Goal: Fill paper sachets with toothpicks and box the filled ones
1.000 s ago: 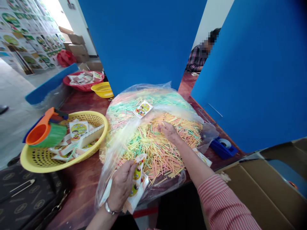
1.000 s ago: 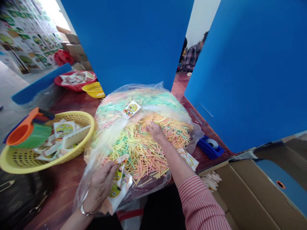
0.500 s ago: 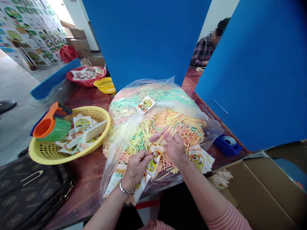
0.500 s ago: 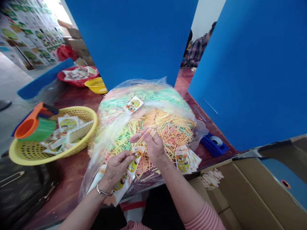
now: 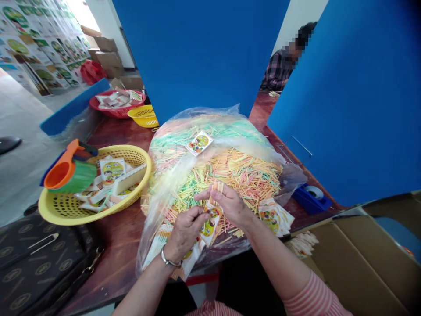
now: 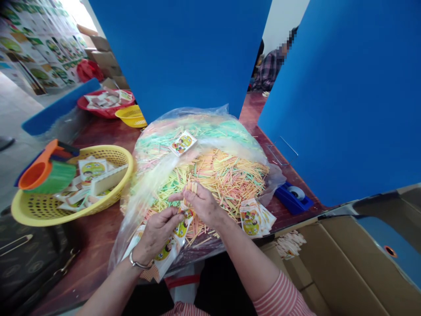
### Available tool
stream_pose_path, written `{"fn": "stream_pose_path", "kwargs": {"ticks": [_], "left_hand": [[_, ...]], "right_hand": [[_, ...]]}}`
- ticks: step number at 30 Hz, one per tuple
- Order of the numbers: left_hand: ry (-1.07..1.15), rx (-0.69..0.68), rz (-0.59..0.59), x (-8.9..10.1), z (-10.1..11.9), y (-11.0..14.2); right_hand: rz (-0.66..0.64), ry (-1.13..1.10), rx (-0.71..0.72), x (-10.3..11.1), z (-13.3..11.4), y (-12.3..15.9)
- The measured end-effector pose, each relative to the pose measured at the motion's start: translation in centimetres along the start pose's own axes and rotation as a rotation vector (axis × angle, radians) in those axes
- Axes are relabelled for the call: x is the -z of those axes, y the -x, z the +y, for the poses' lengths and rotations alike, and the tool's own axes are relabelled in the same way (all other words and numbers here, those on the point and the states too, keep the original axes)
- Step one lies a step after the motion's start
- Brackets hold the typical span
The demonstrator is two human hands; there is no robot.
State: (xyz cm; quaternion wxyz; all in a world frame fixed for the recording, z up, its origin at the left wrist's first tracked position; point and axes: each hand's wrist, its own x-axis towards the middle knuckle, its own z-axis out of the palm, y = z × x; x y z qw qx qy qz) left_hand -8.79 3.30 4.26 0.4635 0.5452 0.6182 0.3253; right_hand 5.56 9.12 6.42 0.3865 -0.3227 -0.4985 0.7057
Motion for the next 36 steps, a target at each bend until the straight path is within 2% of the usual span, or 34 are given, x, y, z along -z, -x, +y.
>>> {"fn": "stream_pose_path", "kwargs": {"ticks": [5,10,12,16,19,21,23,27,29,31,34,36], "left_hand": [[0.155,0.034,0.025,-0.2,-0.2,0.0],[0.464,0.093,0.011,-1.0,0.3,-0.2],[0.509,0.094,-0.007,-1.3,0.5,-0.4],[0.418,0.061,0.041,-1.7,0.4,-0.6],[0.393,0.041,0.034,-1.6,0.4,-0.9],[0.394,0.021,0.028,-1.5,0.5,-1.0],[0.384,-0.006,0.024,-1.6,0.9,-1.1],[0.243,-0.088,0.030,-2.2,1.7,-0.5],[0.168,-0.059,0.023,-2.2,1.6,0.4],[0.092,0.007,0.010,-1.5,0.8,1.6],[-0.179,0.045,0.028,0.7,-1.1,3.7],[-0.428,-0.004,0.048,2.3,-2.4,5.0]], "right_hand": [[-0.059,-0.147,-0.007,0.0,0.5,0.3],[0.112,-0.164,0.058,-0.3,0.9,0.3],[0.095,-0.030,0.066,-0.2,0.9,0.3],[-0.066,0.392,0.175,0.6,0.1,0.5],[-0.138,0.528,0.219,1.4,-0.6,0.9],[-0.073,0.472,0.192,1.5,-0.6,1.3],[0.054,0.431,0.165,1.2,-0.2,1.9],[0.272,0.566,0.146,0.9,0.9,4.2],[0.363,0.533,0.098,1.9,1.1,5.9],[0.420,0.539,0.044,4.1,1.1,7.8],[0.439,0.899,0.068,8.7,1.4,10.0],[0.405,1.138,0.115,11.5,2.2,10.7]]}}
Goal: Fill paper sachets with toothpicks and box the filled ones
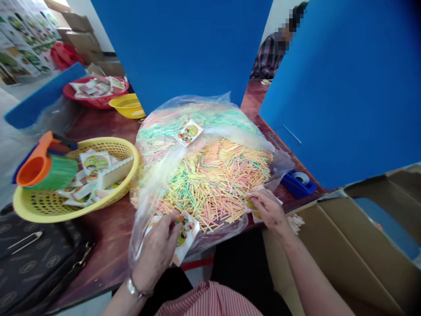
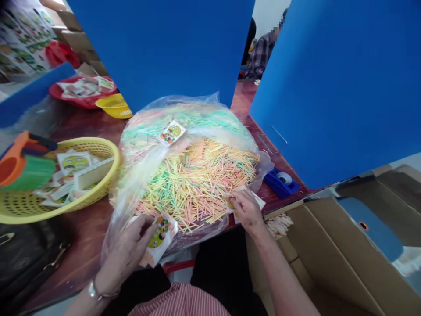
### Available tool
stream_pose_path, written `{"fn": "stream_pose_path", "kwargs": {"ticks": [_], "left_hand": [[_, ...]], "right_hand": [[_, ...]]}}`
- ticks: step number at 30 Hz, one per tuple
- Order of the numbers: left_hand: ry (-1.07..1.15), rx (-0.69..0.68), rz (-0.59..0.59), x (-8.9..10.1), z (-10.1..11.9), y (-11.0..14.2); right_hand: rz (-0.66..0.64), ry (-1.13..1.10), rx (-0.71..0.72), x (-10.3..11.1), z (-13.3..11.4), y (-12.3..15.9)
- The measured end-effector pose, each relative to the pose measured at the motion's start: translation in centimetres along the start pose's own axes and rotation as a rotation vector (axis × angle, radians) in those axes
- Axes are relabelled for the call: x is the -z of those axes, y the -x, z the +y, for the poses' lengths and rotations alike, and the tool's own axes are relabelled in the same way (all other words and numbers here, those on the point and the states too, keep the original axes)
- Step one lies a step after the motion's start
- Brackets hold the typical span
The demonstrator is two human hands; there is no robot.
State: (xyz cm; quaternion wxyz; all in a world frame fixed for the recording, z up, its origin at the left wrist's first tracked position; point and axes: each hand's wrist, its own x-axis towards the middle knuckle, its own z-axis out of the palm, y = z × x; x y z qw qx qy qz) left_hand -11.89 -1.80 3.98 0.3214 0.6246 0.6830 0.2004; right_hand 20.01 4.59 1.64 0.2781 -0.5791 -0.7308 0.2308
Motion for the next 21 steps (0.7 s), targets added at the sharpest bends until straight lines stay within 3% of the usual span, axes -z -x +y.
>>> {"fn": "stream_pose_path", "kwargs": {"ticks": [2,4,7,9,13,18,21], "left_hand": [[-0.217,-0.057,0.047,0.4,-1.4,1.1],[-0.356,-0.092,0.067,0.2,-1.9,1.7],[-0.471,-0.126,0.092,-0.8,-1.4,1.9],[-0.519,-0.115,0.103,-1.3,-0.7,1.5],[-0.538,-0.057,0.057,-1.7,-0.4,0.3],[-0.426,-0.084,-0.005,-1.6,-2.2,-0.5],[-0.428,-0.100,0.041,-1.7,-3.1,-0.4]], "right_hand": [[0.015,0.161,0.074,-0.3,1.8,0.0],[0.089,0.278,0.105,-1.0,2.0,-0.2],[0.214,0.353,0.118,-2.1,0.1,-1.3],[0.214,0.312,0.156,-2.5,-1.8,-3.0],[0.061,0.276,0.244,-3.0,-4.8,-8.2],[-0.418,0.559,0.268,-4.5,-6.6,-14.5],[-0.529,0.607,0.274,-5.8,-7.1,-16.4]]}}
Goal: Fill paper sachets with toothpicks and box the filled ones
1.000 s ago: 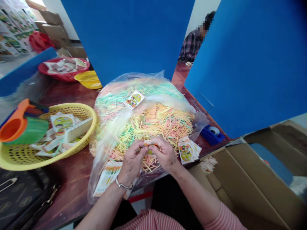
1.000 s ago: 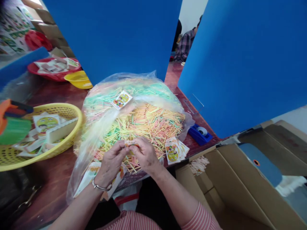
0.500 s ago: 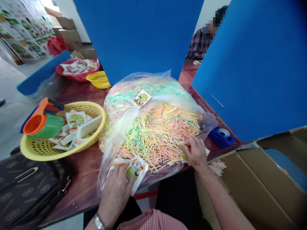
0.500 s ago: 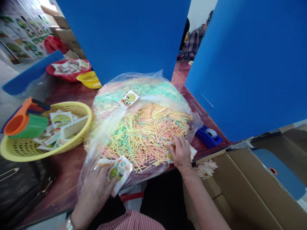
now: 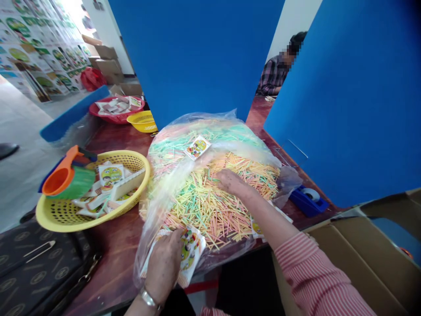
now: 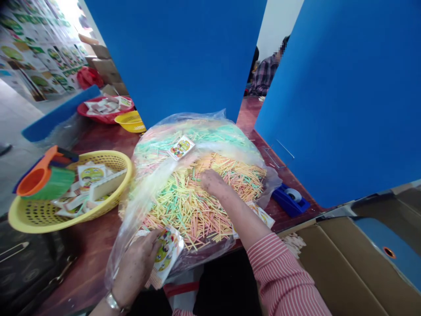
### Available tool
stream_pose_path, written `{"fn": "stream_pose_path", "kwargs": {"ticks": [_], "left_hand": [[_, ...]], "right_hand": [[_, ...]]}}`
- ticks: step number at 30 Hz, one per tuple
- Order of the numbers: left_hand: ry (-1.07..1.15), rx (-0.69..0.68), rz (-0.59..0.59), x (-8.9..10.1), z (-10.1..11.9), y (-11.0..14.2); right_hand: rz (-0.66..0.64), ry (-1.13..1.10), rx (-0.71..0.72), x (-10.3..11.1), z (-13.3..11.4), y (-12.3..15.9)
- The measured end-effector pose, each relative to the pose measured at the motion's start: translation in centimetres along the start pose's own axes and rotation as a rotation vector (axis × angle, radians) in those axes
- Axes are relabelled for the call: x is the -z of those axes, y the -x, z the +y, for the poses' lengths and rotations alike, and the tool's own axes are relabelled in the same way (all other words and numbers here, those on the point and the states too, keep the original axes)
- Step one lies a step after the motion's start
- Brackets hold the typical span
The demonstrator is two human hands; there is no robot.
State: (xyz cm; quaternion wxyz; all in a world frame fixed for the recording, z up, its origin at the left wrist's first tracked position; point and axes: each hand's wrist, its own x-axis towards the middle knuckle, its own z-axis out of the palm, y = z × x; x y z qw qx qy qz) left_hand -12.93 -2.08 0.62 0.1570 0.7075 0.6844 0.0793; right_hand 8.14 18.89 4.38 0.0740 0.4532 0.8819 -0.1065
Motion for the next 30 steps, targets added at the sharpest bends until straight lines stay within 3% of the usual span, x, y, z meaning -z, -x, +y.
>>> {"fn": "stream_pose_path", "kwargs": {"ticks": [5,11,16,23,30], "left_hand": [[-0.059,0.025,0.050,0.3,0.1,0.3],[-0.015,-0.074,0.128,0.8,0.1,-0.1],[0.156,0.013,0.207,1.2,0.5,-0.3],[0.691,0.209,-0.003,2.7,2.1,-0.9],[0.913,0.246,-0.065,3.1,2.9,-1.9]], "right_hand": [[-0.093,0.058,0.009,-0.3,-0.7,-1.2],[-0.077,0.074,0.006,0.0,-1.5,-0.8],[-0.068,0.055,0.004,-0.1,-1.2,-1.0],[-0.028,-0.032,-0.048,-0.6,-1.0,-1.2],[0.209,-0.333,-0.157,-2.4,0.0,-0.2]]}}
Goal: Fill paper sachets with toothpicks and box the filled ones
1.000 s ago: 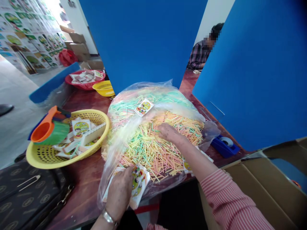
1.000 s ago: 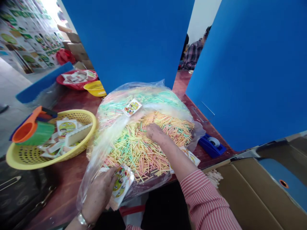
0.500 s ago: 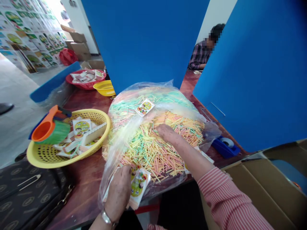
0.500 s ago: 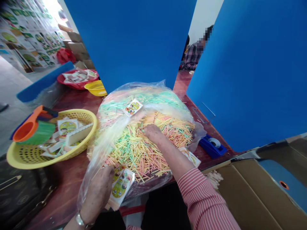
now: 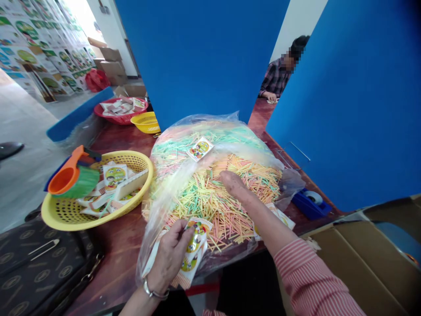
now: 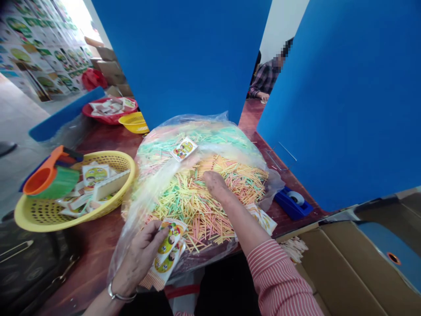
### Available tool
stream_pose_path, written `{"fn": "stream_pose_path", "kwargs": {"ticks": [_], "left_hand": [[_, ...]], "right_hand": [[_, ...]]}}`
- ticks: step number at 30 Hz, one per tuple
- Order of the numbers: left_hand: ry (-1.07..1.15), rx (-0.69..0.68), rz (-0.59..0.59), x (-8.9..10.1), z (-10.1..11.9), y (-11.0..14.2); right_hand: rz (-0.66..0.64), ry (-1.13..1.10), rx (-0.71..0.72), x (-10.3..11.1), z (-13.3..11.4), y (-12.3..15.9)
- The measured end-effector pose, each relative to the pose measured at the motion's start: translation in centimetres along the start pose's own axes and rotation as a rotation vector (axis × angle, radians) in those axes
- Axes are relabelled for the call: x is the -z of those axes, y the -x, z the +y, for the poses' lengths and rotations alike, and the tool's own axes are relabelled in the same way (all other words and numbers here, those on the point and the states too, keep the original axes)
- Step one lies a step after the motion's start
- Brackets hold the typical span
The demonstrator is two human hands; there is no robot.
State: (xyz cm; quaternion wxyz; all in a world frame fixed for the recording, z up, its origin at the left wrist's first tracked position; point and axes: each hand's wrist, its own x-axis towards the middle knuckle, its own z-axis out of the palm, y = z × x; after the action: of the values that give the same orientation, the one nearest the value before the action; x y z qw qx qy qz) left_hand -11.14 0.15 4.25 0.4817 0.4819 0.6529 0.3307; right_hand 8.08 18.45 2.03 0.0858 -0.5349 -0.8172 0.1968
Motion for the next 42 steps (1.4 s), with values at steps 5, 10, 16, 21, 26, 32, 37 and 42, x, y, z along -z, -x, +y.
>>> {"fn": "stream_pose_path", "kwargs": {"ticks": [5,10,16,21,26,32,37,42], "left_hand": [[-0.002,-0.061,0.009,-0.6,1.0,-0.5],[-0.162,-0.170,0.106,-1.2,1.4,-1.3],[-0.036,-0.127,0.081,-1.9,1.1,-2.2],[0.120,-0.047,0.040,-2.6,1.4,-2.2],[0.259,-0.015,0.037,-2.9,1.8,-2.1],[0.267,-0.030,0.054,-2.8,1.3,-2.2],[0.363,-0.040,0.023,-2.9,1.2,-2.5],[0.510,-0.020,-0.042,-3.1,1.9,-2.7]], "right_hand": [[0.197,-0.311,-0.033,-0.1,0.8,0.4],[0.366,-0.976,-0.112,0.1,1.3,0.1],[0.353,-1.534,-0.152,0.9,-1.9,2.5],[0.419,-1.646,0.022,2.6,-5.9,5.9],[0.368,-1.609,0.028,2.0,-7.7,7.2],[0.308,-1.555,-0.034,0.6,-7.8,7.8],[0.154,-1.535,0.007,-0.2,-7.6,8.4],[0.144,-1.410,0.070,0.2,-7.3,8.5]]}}
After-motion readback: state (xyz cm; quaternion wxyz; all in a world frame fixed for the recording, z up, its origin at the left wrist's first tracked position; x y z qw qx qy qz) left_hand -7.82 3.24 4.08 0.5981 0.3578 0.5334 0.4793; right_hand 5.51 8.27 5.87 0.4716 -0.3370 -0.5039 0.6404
